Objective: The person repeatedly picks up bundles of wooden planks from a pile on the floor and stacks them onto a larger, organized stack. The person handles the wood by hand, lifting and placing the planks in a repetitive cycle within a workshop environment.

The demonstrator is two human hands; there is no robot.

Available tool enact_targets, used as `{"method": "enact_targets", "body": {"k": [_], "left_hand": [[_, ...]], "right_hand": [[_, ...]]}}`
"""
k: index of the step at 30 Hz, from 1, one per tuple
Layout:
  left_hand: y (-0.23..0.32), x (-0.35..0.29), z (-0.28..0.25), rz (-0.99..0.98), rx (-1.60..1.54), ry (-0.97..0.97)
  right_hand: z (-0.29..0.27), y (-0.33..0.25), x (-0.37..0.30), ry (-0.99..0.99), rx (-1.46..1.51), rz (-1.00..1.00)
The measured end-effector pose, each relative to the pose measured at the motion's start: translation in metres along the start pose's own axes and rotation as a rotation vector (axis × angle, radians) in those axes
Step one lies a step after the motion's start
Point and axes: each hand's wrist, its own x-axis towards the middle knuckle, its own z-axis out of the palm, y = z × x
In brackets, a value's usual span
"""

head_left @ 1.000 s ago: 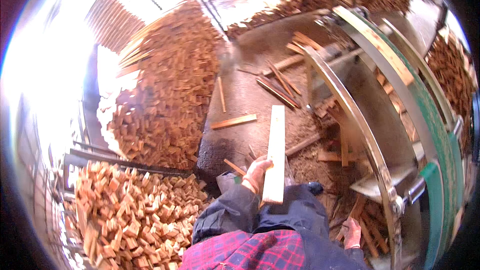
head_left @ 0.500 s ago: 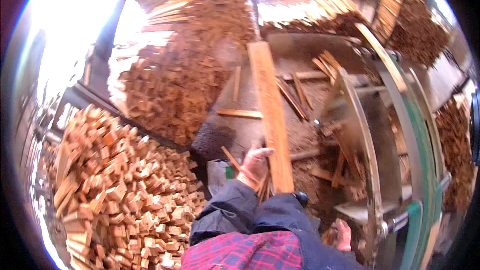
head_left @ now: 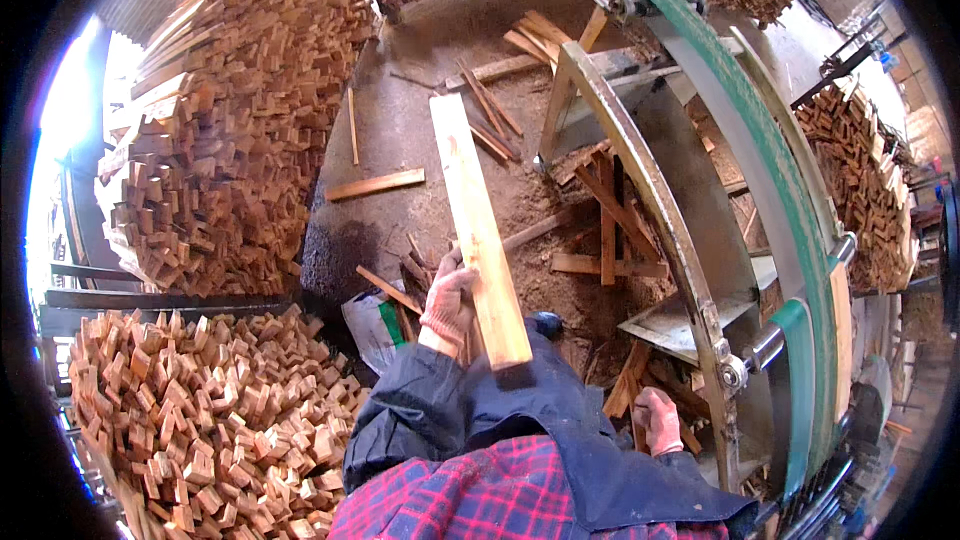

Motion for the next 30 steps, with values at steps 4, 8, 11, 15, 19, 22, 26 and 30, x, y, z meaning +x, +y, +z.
{"method": "enact_targets", "body": {"k": [4,8,11,15,19,22,26,30], "left_hand": [[0.014,0.028,0.015,0.015,0.037,0.010],[0.037,0.073,0.041,0.069,0.103,-0.045],[0.050,0.102,0.069,0.079,0.134,-0.139],[0.077,0.140,0.077,0.169,0.166,-0.199],[0.083,0.147,0.101,0.165,0.206,-0.102],[0.076,0.156,0.081,0.092,0.205,-0.110],[0.058,0.165,0.057,-0.024,0.096,-0.090],[0.094,0.246,0.076,-0.071,0.158,-0.103]], "right_hand": [[0.028,-0.025,-0.015,0.141,-0.012,0.042],[0.023,-0.013,-0.002,0.039,0.084,0.044],[0.028,-0.015,-0.007,0.108,0.087,0.041],[0.038,-0.021,-0.008,0.150,0.139,0.057],[0.040,-0.018,-0.007,0.175,0.132,0.075],[0.039,-0.018,0.001,0.175,0.149,0.090],[0.050,-0.045,-0.010,0.170,0.210,0.119],[0.052,-0.056,-0.019,0.103,0.052,0.033]]}}
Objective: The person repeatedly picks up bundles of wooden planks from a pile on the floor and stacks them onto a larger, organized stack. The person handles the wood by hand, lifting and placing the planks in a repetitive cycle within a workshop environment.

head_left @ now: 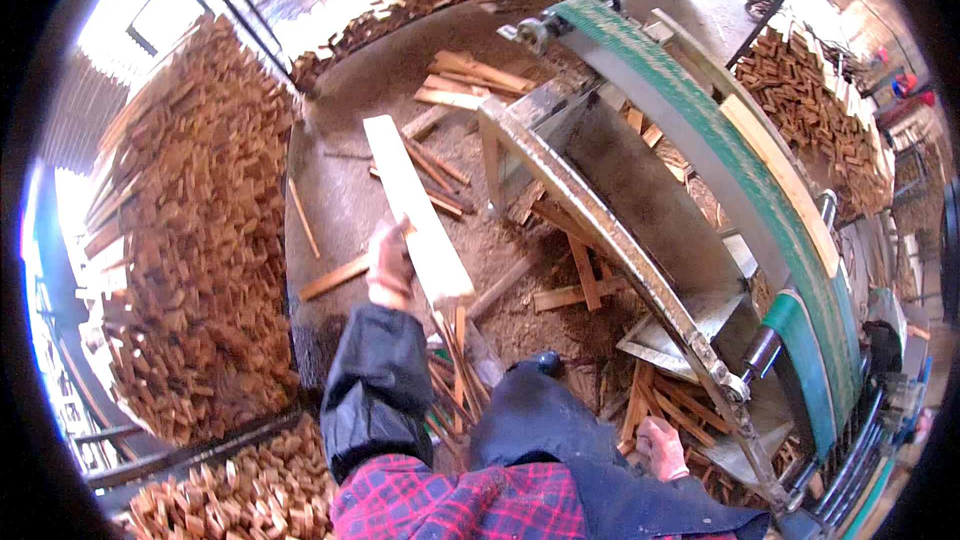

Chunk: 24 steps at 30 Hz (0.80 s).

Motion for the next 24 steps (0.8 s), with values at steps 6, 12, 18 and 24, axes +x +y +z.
{"method": "enact_targets", "body": {"k": [6,12,18,24], "left_hand": [[0.109,0.115,0.086,0.501,0.632,-0.112],[-0.049,0.100,0.019,0.201,1.155,-0.337],[-0.227,-0.062,-0.005,-0.787,1.038,-0.187],[-0.306,-0.167,0.069,-0.953,1.553,-0.661]], "right_hand": [[0.005,0.040,-0.002,0.050,0.231,-0.004],[-0.002,0.090,-0.003,0.000,0.358,-0.066],[-0.013,0.089,-0.056,0.335,0.132,-0.048],[-0.012,0.215,-0.080,0.545,0.384,0.247]]}}
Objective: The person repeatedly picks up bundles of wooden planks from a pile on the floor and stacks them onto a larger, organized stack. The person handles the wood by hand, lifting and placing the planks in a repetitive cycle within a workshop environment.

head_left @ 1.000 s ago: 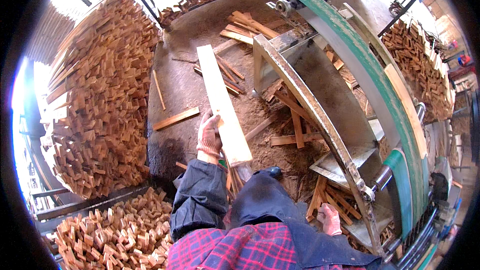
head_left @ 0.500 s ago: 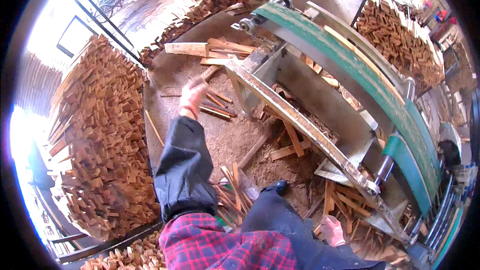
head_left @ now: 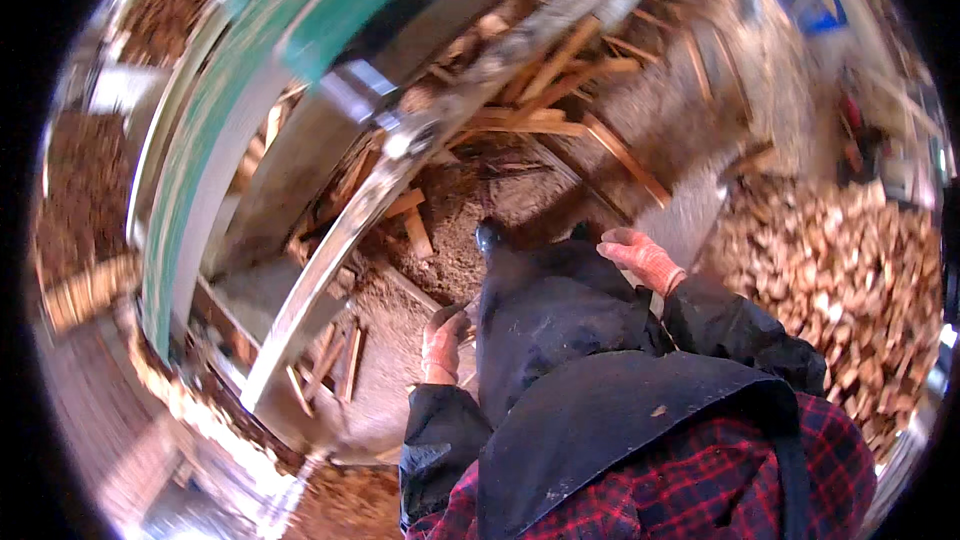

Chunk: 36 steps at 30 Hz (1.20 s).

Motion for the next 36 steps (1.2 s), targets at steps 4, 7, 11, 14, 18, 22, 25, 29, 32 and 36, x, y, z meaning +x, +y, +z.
{"method": "enact_targets", "body": {"k": [4,7,11,14,18,22,25,29,32,36], "left_hand": [[0.030,0.023,0.058,0.000,0.256,-0.066],[0.036,0.035,0.110,0.017,0.360,-0.064],[0.028,0.080,0.181,-0.074,0.602,-0.191],[0.018,0.117,0.234,0.010,0.711,-0.265],[-0.001,0.229,0.295,0.081,0.939,-0.296],[0.014,0.373,0.355,0.288,1.356,-0.246],[0.007,0.487,0.410,0.810,2.066,0.064],[0.016,0.590,0.443,0.798,2.137,0.259],[-0.006,0.631,0.474,0.582,2.120,0.142],[0.002,0.638,0.442,0.664,1.940,0.159]], "right_hand": [[-0.037,0.066,-0.022,0.034,0.194,0.131],[-0.051,0.118,-0.024,0.092,0.358,0.125],[-0.049,0.216,0.000,0.240,0.575,0.197],[-0.058,0.270,0.040,0.220,0.458,0.138],[-0.062,0.328,0.136,0.199,0.496,0.281],[-0.053,0.396,0.284,0.207,0.025,0.174],[-0.046,0.493,0.379,0.490,-0.202,0.073],[-0.087,0.519,0.500,0.648,-0.623,0.162],[-0.107,0.600,0.535,0.822,-0.810,0.097],[-0.102,0.562,0.551,0.656,-0.422,0.054]]}}
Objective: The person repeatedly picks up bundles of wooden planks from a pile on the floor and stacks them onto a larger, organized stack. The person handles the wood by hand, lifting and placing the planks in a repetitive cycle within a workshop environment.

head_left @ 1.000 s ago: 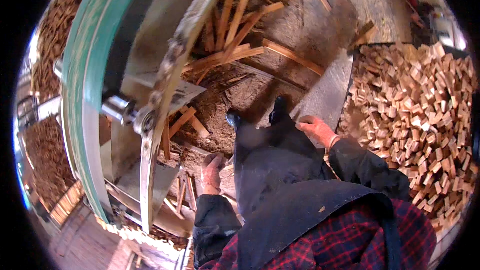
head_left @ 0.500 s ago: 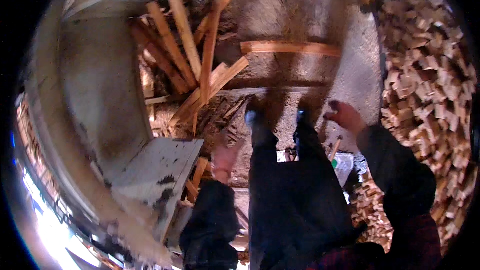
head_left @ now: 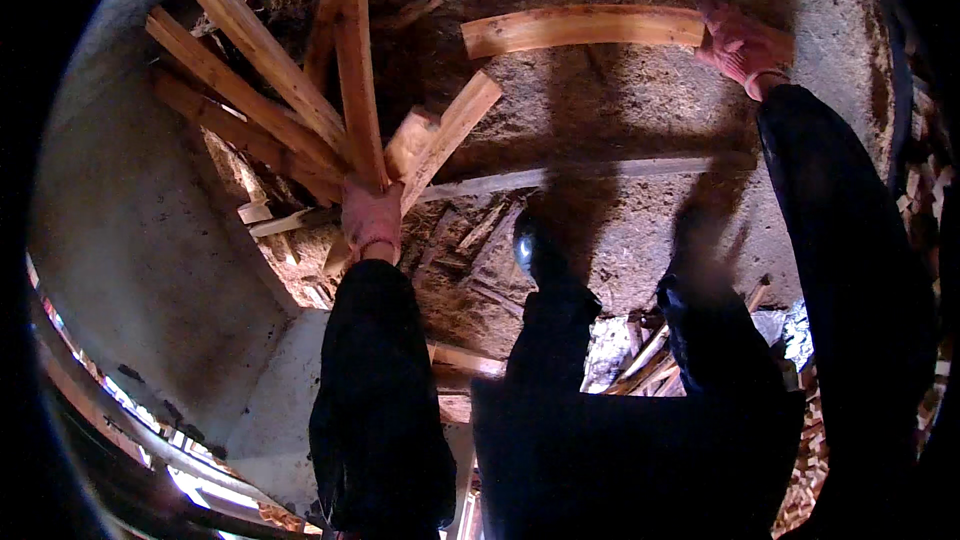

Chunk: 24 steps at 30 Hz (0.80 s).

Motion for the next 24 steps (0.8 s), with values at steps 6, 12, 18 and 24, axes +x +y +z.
{"method": "enact_targets", "body": {"k": [6,12,18,24], "left_hand": [[-0.010,-0.083,-0.024,-0.204,-0.956,-0.510],[0.095,-0.207,0.043,0.436,-0.779,-0.412],[0.139,-0.247,0.021,0.244,-0.613,-0.742],[0.141,-0.259,-0.002,0.079,-0.986,-0.747]], "right_hand": [[-0.095,-0.075,-0.054,-0.440,0.510,0.112],[-0.090,-0.153,-0.134,-0.461,2.042,0.559],[-0.071,-0.191,-0.131,-0.706,1.921,0.592],[-0.103,-0.220,-0.158,-0.399,2.150,0.601]]}}
